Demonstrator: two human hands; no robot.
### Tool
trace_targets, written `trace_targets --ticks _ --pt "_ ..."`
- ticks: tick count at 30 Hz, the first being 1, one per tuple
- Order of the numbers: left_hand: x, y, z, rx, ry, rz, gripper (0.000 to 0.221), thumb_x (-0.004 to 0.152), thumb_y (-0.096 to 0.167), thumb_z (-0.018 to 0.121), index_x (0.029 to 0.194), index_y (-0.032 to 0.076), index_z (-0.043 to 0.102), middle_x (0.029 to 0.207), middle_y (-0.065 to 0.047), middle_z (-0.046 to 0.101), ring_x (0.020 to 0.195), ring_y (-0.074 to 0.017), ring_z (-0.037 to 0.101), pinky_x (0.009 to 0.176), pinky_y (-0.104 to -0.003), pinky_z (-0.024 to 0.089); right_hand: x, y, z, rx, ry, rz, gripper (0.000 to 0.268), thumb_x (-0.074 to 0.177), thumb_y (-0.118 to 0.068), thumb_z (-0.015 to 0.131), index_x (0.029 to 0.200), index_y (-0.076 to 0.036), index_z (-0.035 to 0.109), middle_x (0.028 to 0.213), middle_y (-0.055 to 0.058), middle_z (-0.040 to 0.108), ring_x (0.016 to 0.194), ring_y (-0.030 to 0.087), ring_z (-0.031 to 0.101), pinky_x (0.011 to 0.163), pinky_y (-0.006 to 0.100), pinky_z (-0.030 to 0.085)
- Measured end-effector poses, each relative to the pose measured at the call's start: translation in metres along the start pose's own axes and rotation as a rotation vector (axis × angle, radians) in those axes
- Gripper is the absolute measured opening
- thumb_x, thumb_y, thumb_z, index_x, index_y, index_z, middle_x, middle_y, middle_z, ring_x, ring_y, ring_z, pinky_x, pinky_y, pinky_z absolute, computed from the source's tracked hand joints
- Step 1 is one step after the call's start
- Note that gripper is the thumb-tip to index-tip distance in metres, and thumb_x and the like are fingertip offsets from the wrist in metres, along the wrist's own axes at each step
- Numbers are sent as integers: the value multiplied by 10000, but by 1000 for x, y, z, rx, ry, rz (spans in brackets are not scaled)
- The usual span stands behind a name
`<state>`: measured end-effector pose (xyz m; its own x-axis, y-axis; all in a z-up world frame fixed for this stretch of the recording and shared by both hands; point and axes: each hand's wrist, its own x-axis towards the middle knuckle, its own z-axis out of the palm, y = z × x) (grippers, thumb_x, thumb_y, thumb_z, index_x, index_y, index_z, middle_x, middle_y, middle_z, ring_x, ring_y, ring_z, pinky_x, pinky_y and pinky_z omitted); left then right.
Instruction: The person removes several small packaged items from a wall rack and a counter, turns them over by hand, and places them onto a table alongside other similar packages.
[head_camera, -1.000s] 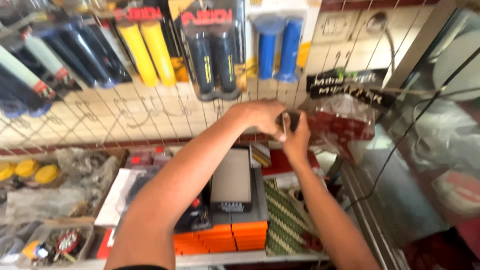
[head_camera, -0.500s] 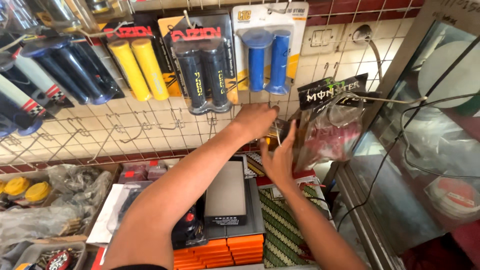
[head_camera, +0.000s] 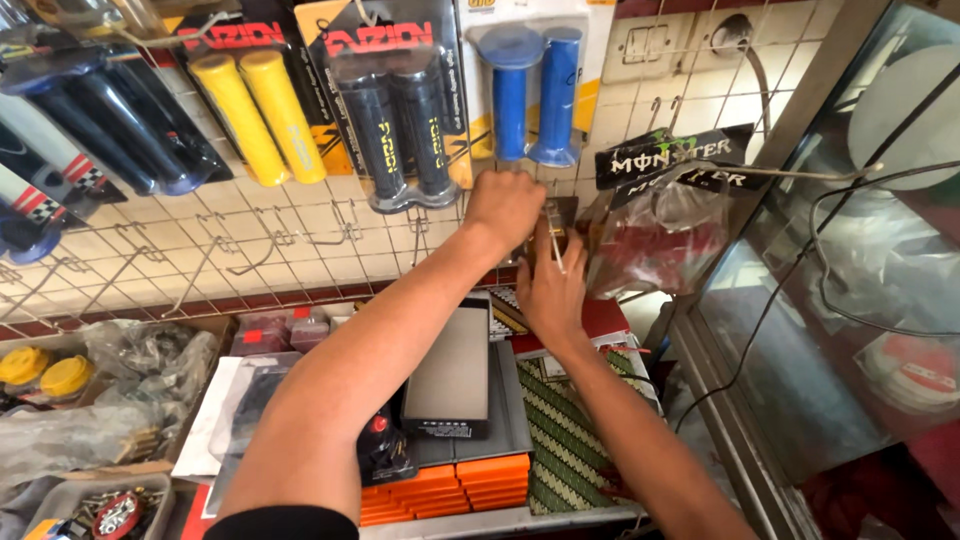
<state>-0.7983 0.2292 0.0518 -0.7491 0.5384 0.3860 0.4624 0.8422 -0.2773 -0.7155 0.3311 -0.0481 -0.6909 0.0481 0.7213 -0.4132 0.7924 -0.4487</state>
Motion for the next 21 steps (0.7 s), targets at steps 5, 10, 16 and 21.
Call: trace_targets --ticks 5,10,16,21 --pt "3 -2 3 6 -9 -39 115 872 136 671 905 124 780 952 -110 762 886 -283 758 719 -427 582 6 -3 -5 -6 -29 4 823 819 -86 764 1549 -75 384 1272 347 435 1112 551 516 910 594 496" --pt "-11 -3 -28 -166 -103 -74 236 863 251 710 994 57 744 1037 -182 731 966 -352 723 805 -469 573 6 -7 -8 -33 -54 16 860 818 -73 759 1577 -110 356 1256 340 445 1110 554 520 884 588 502" --pt "-43 -1 -58 -473 -197 -202 494 984 322 571 1355 -1 531 1241 -228 653 1141 -382 651 952 -502 514 -2 -15 -13 -49 -80 38 953 803 -63 751 1607 -96 240 1368 387 403 1169 590 494 955 608 478" --pt "-50 -12 -60 -630 -235 -185 570 1061 421 503 1398 -39 491 1377 -264 581 1292 -385 565 1086 -470 441 -12 -14 -14 16 -143 21 989 823 -53 730 1623 -74 151 1432 464 305 1275 653 405 1031 621 431"
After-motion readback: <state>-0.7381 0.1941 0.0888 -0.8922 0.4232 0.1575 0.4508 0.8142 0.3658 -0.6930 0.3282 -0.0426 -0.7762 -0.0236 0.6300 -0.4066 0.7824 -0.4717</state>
